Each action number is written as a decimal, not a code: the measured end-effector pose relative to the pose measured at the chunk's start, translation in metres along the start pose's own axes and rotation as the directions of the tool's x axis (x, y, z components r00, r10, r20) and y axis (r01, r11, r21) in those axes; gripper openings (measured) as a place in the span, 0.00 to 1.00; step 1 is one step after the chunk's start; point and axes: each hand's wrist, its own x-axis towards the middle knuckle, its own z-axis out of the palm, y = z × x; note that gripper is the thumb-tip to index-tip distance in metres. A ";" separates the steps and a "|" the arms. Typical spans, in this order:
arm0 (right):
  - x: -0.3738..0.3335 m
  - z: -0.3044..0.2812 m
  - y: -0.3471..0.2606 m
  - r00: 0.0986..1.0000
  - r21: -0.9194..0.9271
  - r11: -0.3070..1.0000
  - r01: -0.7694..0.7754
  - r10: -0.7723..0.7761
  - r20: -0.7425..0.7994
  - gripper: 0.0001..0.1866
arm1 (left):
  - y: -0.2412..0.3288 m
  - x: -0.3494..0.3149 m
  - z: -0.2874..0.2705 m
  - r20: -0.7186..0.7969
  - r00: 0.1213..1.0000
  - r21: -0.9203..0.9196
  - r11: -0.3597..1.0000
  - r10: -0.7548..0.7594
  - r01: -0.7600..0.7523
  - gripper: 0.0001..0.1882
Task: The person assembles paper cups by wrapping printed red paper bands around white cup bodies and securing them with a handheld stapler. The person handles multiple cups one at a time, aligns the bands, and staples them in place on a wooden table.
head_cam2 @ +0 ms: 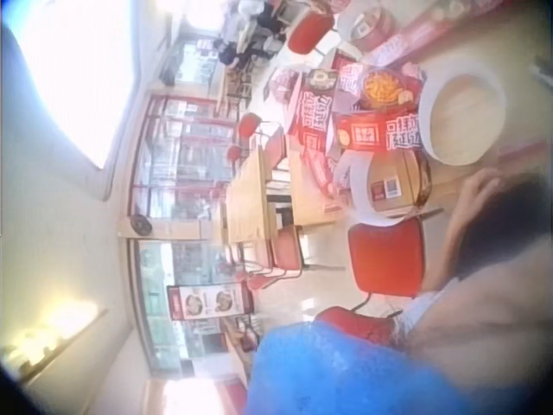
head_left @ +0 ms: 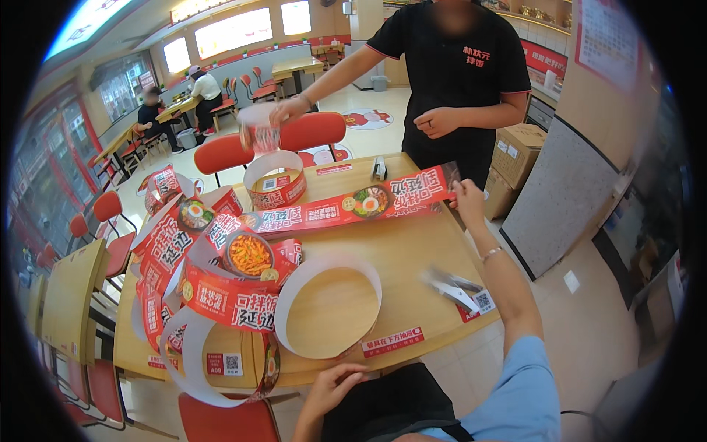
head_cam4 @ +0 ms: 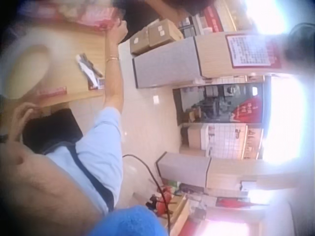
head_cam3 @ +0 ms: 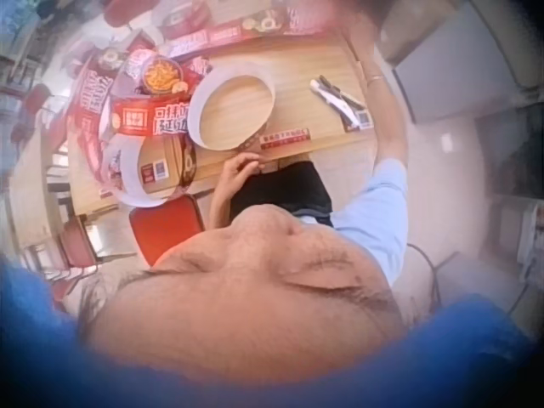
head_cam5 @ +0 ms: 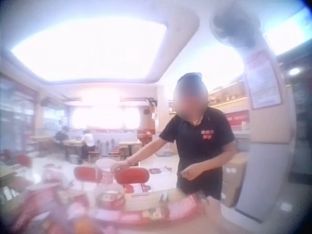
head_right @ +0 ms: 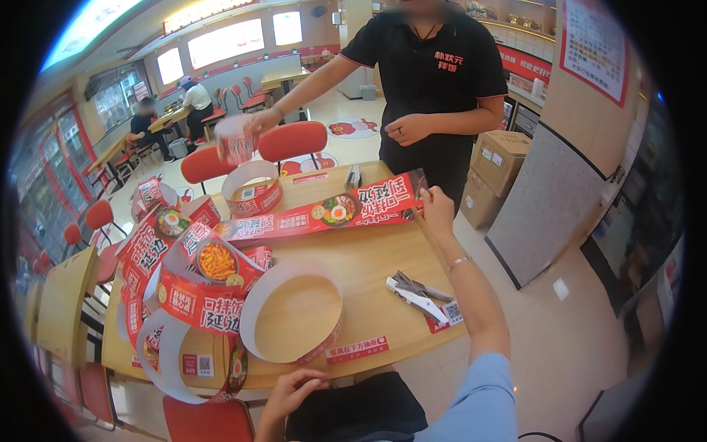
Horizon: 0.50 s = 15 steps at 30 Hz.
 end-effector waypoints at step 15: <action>-0.237 -0.317 -0.026 0.954 0.579 0.801 0.153 -0.273 0.126 0.13 | 0.108 0.169 -0.007 -0.199 0.909 -0.950 0.157 0.365 -0.271 0.20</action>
